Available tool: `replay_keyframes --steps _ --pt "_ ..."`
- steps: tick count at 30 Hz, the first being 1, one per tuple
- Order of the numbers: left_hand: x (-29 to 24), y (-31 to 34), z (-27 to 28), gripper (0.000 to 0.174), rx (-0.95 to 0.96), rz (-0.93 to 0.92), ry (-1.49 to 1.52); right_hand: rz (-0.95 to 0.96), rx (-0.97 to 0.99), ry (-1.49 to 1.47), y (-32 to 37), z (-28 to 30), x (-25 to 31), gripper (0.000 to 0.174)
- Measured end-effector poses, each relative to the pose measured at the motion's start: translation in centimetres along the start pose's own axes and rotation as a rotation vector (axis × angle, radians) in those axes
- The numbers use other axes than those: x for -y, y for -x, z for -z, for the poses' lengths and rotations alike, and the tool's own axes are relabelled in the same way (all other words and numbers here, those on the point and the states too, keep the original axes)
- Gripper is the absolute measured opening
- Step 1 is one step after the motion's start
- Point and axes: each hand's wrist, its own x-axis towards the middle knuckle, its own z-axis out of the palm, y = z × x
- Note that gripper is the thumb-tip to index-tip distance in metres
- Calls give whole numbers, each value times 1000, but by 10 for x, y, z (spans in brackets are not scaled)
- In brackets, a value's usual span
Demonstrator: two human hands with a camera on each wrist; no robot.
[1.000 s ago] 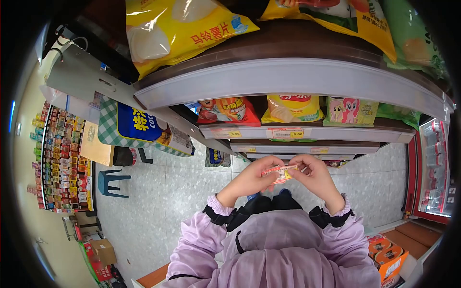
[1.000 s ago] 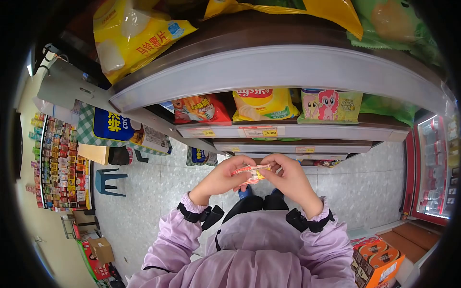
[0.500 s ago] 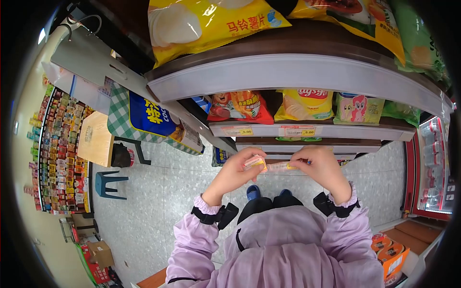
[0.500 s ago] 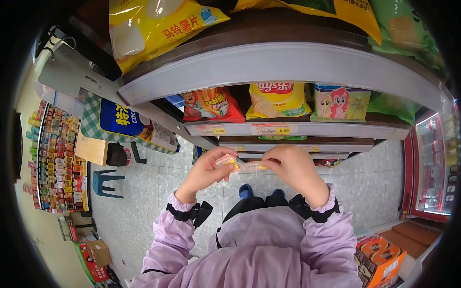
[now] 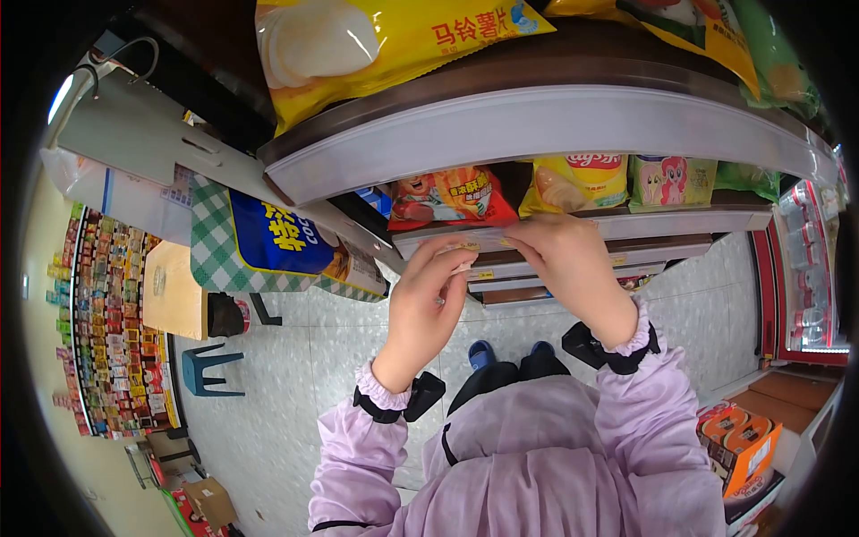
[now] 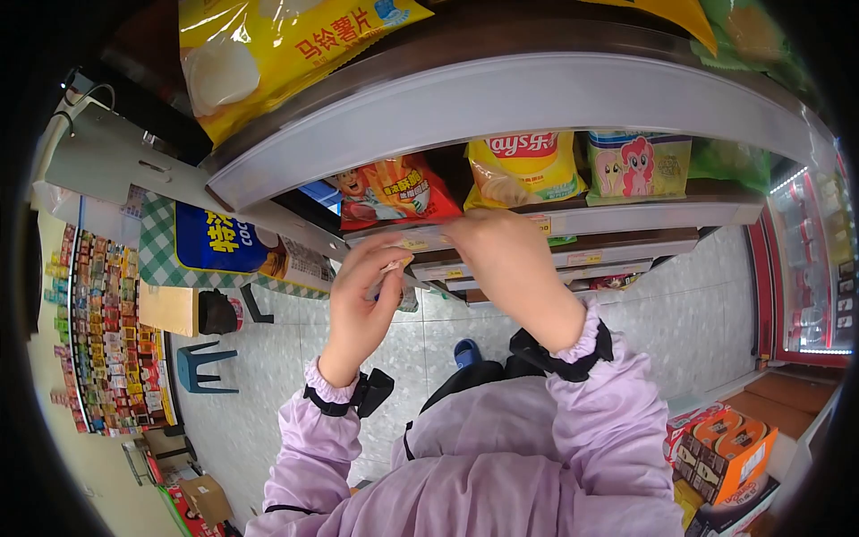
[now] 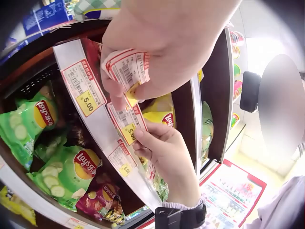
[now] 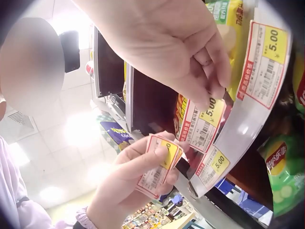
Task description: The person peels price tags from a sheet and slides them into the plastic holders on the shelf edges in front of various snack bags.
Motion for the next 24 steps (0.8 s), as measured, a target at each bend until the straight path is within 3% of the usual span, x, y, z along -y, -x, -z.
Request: replay_keyframes --steps 4,15,18,20,24 --pt "-4 -3 1 27 -54 -33 -138 15 -33 -27 -7 -8 8 11" --pt "13 -7 5 32 89 -117 -317 54 -61 -7 -13 -24 13 12" --pt "17 -8 5 32 62 -137 -314 22 -75 -42 -10 -28 14 13" --pt "17 -7 6 33 60 -130 -328 -70 -216 -123 -4 -26 19 16" --pt "15 -3 6 28 78 -47 -342 -109 -158 -100 12 -26 11 19"
